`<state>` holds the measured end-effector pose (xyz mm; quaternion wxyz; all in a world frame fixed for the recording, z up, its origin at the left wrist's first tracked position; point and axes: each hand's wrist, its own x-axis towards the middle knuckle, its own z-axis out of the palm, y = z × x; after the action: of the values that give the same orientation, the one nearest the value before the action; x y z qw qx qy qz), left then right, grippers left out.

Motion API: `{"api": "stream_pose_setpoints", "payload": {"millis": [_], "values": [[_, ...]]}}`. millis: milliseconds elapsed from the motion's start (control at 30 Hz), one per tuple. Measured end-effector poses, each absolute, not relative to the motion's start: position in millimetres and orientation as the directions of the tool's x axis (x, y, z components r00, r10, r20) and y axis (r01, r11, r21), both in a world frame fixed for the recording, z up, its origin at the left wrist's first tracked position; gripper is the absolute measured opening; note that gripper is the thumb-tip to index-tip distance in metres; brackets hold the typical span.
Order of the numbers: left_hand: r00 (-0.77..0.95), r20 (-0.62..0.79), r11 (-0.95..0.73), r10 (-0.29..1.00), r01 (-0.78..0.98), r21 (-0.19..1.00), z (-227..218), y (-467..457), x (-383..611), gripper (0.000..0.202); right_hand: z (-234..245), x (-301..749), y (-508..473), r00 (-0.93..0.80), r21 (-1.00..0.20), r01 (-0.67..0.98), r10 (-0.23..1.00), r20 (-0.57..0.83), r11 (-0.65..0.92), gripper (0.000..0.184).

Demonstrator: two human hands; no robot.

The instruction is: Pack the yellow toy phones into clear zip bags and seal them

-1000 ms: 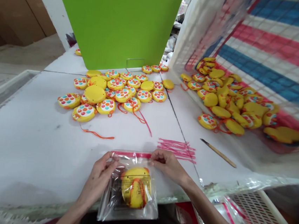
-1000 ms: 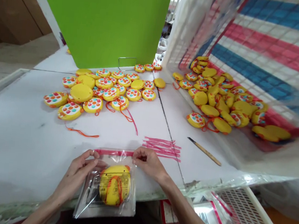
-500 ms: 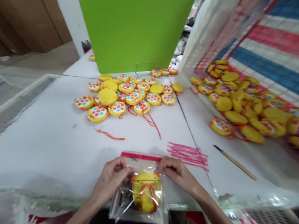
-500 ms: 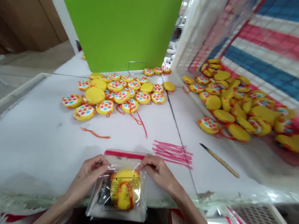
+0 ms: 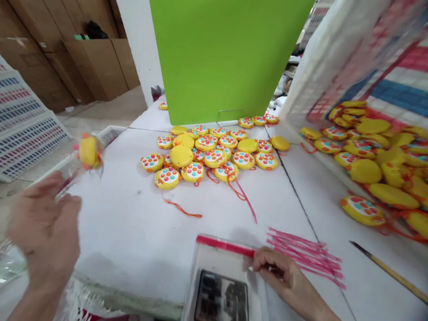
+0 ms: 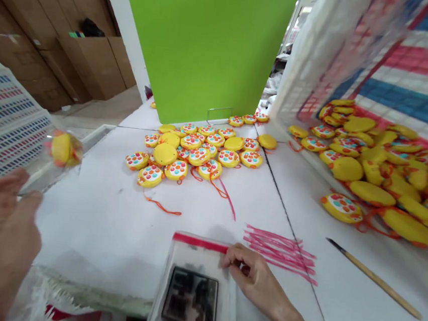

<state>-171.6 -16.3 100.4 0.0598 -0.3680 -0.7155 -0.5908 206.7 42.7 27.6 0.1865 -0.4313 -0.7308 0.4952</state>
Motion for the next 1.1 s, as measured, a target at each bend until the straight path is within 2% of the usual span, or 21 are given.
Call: {"api": "stream_pose_setpoints", "payload": {"millis": [33, 100, 167, 267, 467, 567, 733, 833, 933, 1000, 1100], "values": [[-0.68, 0.52, 0.066, 0.517, 0.637, 0.768, 95, -6, -174, 0.038, 28, 205, 42, -0.559, -0.88, 0.454, 0.814, -0.159, 0.14, 0.013], [-0.525, 0.445, 0.168, 0.726, 0.762, 0.625, 78, 19, -169, 0.033, 29, 201, 39, -0.568, -0.868, 0.469, 0.808, -0.156, 0.162, 0.013], [-0.388, 0.269, 0.214, 0.882, 0.836, 0.505, 56, 49, -158, 0.041, 31, 199, 36, -0.579, -0.853, 0.486, 0.802, -0.151, 0.19, 0.013], [-0.35, 0.198, 0.21, 0.915, 0.836, 0.507, 32, 90, -146, 0.053, 32, 201, 31, -0.577, -0.834, 0.512, 0.802, -0.156, 0.206, 0.013], [-0.353, 0.156, 0.173, 0.923, 0.739, 0.652, 21, 119, -158, 0.063, 32, 210, 27, -0.529, -0.822, 0.544, 0.829, -0.181, 0.168, 0.013], [-0.347, 0.106, 0.144, 0.932, 0.623, 0.769, 20, 108, -162, 0.055, 30, 207, 29, -0.533, -0.837, 0.521, 0.83, -0.165, 0.168, 0.013], [-0.256, -0.025, 0.107, 0.966, 0.313, 0.944, 30, 68, -136, 0.046, 32, 182, 41, -0.477, -0.871, 0.458, 0.876, -0.07, 0.18, 0.015], [-0.058, -0.148, 0.148, 0.987, -0.005, 0.989, 42, 47, -108, 0.04, 41, 157, 45, -0.417, -0.91, 0.366, 0.909, 0.026, 0.193, 0.019], [0.177, -0.186, 0.233, 0.967, -0.305, 0.923, 50, 35, -83, 0.038, 52, 132, 42, -0.404, -0.932, 0.233, 0.899, 0.168, 0.279, 0.035], [0.261, -0.179, 0.266, 0.949, -0.349, 0.899, 52, 30, -70, 0.039, 58, 120, 38, -0.409, -0.916, 0.166, 0.871, 0.272, 0.364, 0.041], [0.268, -0.208, 0.28, 0.941, -0.266, 0.922, 53, 24, -58, 0.041, 62, 115, 33, -0.387, -0.88, 0.142, 0.844, 0.372, 0.453, 0.037]]}}
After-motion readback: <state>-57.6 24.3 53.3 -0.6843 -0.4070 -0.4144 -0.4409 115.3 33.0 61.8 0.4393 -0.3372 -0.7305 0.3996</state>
